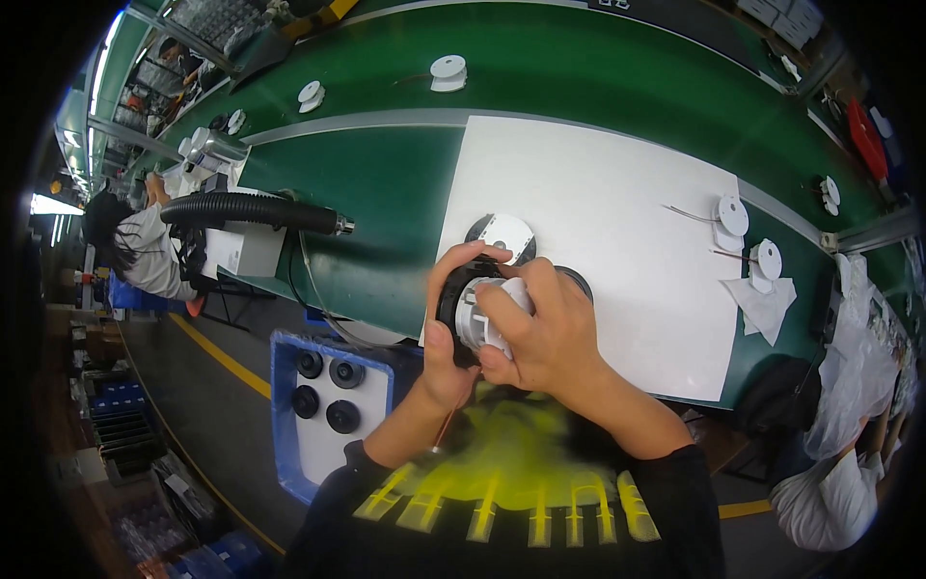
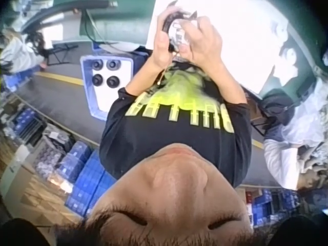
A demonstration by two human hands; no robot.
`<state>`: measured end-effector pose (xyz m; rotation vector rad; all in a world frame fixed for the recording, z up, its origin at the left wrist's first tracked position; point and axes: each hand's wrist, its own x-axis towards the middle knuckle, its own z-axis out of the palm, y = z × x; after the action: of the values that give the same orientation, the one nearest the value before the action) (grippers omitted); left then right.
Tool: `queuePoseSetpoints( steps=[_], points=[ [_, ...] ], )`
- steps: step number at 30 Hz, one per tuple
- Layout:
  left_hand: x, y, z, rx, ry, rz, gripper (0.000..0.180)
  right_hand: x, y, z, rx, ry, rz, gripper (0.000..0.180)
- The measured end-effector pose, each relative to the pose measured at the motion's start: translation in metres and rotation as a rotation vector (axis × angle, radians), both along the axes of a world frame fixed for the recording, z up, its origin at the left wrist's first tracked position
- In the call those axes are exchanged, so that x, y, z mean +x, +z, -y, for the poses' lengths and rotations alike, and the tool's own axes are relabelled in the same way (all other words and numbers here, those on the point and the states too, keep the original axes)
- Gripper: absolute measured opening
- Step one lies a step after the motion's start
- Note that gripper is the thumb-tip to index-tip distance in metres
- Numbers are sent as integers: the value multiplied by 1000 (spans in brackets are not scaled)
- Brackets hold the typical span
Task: The person assembles small electronic fans by hand, combining fan components, housings, and electronic components.
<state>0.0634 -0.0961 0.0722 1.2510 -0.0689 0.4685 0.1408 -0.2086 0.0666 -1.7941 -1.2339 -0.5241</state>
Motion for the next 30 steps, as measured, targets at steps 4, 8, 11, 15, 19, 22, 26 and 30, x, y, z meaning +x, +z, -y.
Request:
queuePoseSetpoints(
  steps=[4, 8, 11, 15, 19, 22, 26, 30],
  points=[
    [-1, -5, -3, 67, -20, 8, 78, 0, -3, 4, -21, 31, -13, 51],
    [-6, -7, 2, 64, -21, 59, 77, -6, 12, 17, -226, 4, -43, 56],
    [-6, -8, 6, 65, -25, 134, 76, -3, 15, 8, 98, -1, 257, 55],
    [-7, -3, 9, 95, -20, 187, 74, -2, 13, 7, 123, 295, -23, 59],
    [-7, 0, 11, 125, 46, 180, 72, -3, 13, 8, 148, 320, -112, 54],
    [-6, 2, 9, 178, 63, 220, 73, -5, 13, 17, 54, 56, 76, 57],
    [-5, -2, 7, 211, 59, 222, 73, 0, 12, 18, 29, 61, 152, 53],
    [-4, -2, 10, 237, 35, 267, 73, 2, 7, 19, 91, 100, 177, 51]
  ],
)
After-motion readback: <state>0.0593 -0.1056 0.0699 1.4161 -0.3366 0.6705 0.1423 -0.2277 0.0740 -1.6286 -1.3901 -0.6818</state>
